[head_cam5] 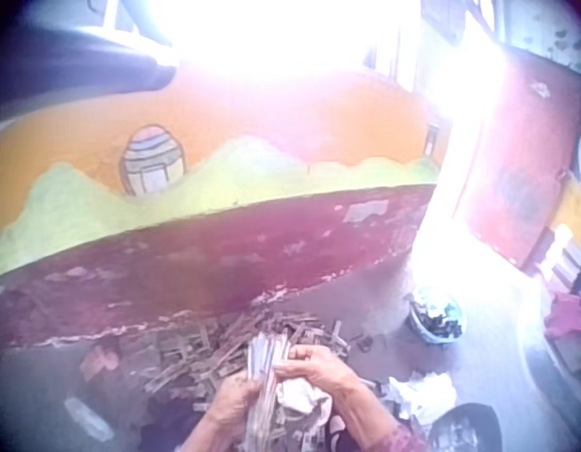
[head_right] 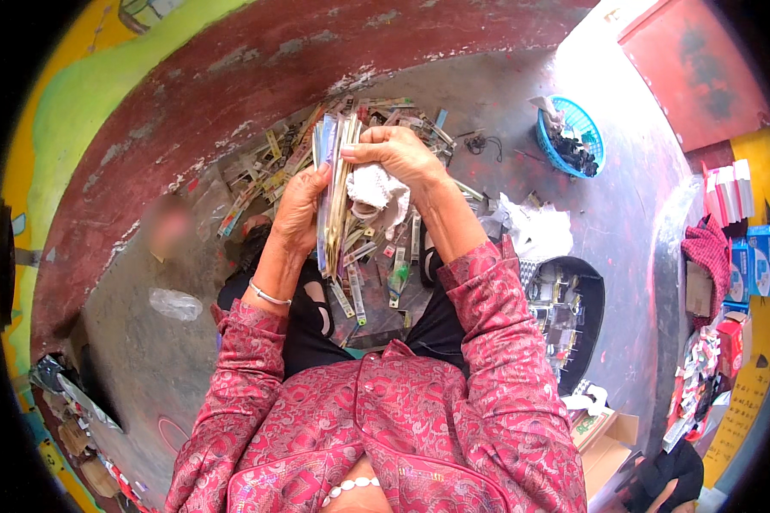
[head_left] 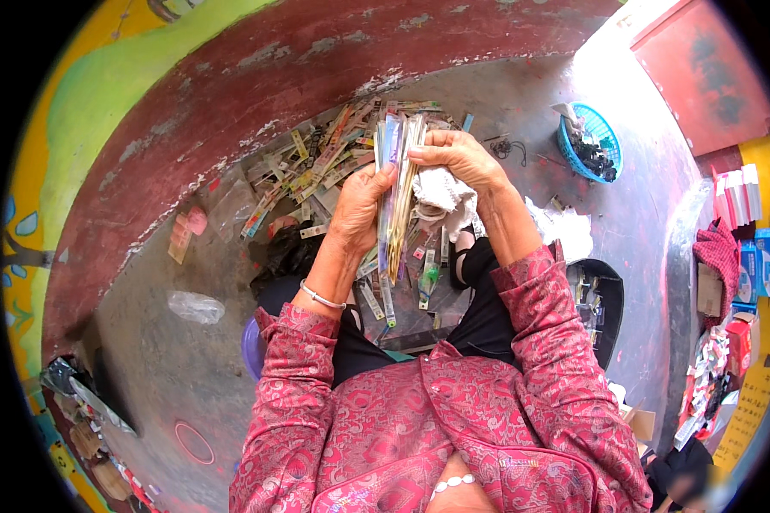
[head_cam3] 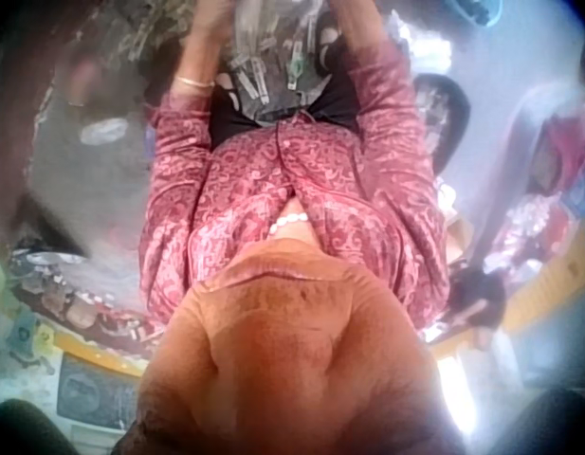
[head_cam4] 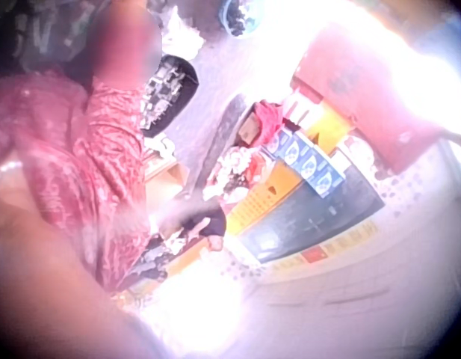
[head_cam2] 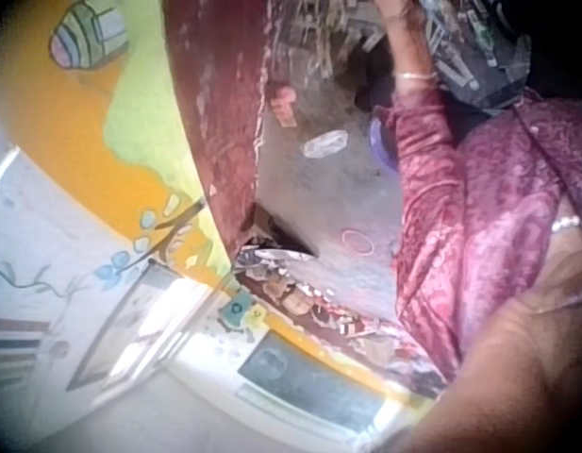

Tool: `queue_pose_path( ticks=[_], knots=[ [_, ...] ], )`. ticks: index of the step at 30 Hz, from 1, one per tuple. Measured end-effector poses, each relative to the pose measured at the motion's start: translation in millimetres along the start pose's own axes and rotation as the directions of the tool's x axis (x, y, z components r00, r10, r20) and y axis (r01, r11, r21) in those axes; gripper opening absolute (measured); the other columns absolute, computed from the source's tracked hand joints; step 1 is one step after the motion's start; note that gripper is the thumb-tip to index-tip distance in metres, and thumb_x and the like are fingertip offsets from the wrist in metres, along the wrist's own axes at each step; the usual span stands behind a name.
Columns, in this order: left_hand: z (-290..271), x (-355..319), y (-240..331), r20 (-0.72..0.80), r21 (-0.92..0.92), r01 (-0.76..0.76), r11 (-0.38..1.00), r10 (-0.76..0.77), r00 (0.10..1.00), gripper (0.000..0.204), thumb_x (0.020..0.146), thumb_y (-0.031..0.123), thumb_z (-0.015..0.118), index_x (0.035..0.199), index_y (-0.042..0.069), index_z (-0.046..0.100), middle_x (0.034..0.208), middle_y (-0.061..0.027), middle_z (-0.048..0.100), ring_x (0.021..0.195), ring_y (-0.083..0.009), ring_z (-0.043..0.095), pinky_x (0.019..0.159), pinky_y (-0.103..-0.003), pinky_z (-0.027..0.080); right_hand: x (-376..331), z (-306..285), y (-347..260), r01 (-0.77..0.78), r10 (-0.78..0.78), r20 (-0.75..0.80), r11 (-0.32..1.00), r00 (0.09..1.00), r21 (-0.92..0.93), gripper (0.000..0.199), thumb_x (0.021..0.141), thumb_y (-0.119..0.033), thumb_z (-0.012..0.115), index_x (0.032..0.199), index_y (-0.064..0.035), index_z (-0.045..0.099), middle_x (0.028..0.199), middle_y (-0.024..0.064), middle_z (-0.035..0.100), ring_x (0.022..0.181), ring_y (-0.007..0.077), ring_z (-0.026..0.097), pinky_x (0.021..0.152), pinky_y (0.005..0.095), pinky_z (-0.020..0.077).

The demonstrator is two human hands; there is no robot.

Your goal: The person wipes individual packaged items with a cloth, stacks them together, and then places the stack into a plastic bag.

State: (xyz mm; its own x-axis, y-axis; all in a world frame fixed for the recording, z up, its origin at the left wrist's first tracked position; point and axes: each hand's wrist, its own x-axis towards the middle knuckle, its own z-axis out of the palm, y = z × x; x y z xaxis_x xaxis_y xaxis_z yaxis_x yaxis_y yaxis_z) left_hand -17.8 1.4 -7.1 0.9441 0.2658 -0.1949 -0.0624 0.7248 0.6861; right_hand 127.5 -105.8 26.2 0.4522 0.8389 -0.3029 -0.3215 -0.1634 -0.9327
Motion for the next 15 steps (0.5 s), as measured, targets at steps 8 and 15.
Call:
queue_pose_path(
  ticks=[8,15],
  knots=[
    [15.3,-6.8,0.0,-0.025,0.179,-0.065,0.982,0.071,0.997,0.034,0.087,0.028,0.057,0.107,0.001,0.053,0.093,-0.0046,0.059,0.079,-0.0083,0.055,0.071,-0.024,0.047,-6.5,11.6,-1.7,0.027,-0.029,-0.098,0.999,0.995,-0.024,0.013,0.073,-0.014,0.068,0.071,-0.0034,0.060,0.066,0.0017,0.059,0.057,0.0073,0.053,0.052,0.0218,0.0401],
    [8.3,-6.8,1.8,-0.012,0.075,-0.058,0.995,0.059,0.998,0.028,0.086,0.020,0.057,0.103,-0.001,0.054,0.088,-0.0048,0.060,0.072,-0.0098,0.057,0.066,-0.024,0.049,-7.9,15.5,-1.3,0.101,-0.120,-0.141,0.986,0.983,-0.132,0.013,0.071,-0.013,0.064,0.069,-0.0009,0.060,0.065,0.0024,0.058,0.056,0.0078,0.051,0.052,0.0226,0.0392]
  ],
)
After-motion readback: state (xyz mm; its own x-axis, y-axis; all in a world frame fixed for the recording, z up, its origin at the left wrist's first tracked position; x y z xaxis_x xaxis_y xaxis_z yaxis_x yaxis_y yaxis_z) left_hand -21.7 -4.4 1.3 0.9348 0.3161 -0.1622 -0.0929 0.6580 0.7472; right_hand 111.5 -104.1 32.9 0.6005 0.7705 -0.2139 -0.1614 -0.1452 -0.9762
